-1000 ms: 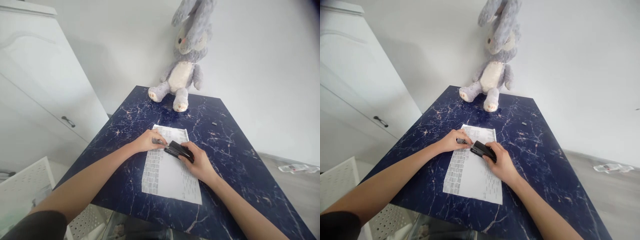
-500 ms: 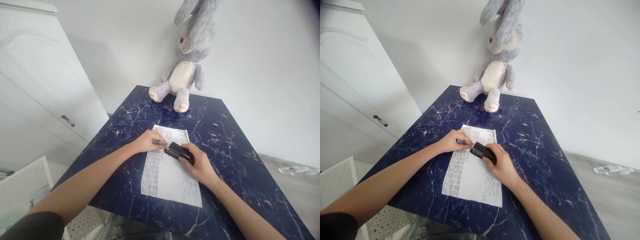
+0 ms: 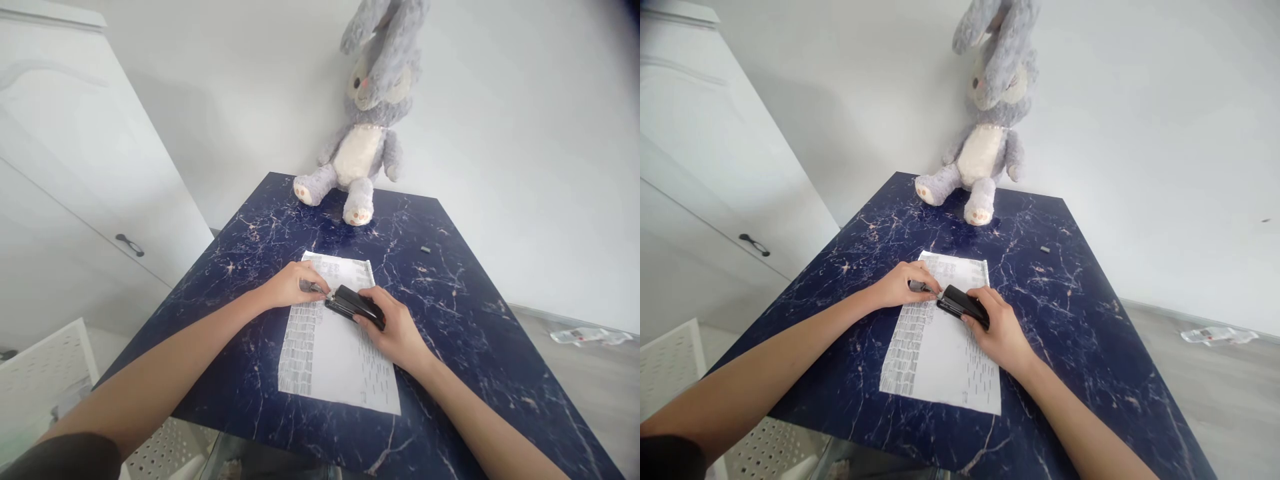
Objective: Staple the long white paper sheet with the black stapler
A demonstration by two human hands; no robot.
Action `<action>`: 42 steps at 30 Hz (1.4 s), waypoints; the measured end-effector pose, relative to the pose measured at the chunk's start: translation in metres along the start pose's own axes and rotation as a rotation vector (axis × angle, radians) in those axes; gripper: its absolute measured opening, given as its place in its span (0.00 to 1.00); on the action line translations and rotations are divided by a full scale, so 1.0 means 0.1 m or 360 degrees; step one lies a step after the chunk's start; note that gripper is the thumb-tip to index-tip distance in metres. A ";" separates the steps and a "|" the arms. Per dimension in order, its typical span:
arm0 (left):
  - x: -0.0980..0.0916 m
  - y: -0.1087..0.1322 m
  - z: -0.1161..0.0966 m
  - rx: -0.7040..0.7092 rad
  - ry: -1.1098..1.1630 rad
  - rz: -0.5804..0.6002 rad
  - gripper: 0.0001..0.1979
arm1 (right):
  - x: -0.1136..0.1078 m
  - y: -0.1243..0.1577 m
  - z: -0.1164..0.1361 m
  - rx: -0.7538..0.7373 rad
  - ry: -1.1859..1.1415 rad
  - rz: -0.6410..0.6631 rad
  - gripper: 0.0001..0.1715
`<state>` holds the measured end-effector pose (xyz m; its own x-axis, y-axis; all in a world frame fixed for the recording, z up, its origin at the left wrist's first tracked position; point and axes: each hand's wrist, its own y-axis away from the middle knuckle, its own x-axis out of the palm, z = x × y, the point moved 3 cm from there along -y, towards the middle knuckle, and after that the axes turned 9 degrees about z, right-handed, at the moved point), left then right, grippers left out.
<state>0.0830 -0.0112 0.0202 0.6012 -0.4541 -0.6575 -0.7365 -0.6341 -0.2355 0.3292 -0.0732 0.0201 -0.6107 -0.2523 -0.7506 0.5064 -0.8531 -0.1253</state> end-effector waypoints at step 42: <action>-0.27 0.07 0.18 -0.0013 0.0088 0.0317 0.10 | -0.06 -0.01 0.04 -0.0080 -0.0120 -0.0089 0.14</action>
<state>0.0557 0.0075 0.0233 0.4600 -0.6048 -0.6502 -0.8403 -0.5331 -0.0986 0.3297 -0.0731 0.0269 -0.6820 -0.2403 -0.6907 0.4991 -0.8433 -0.1995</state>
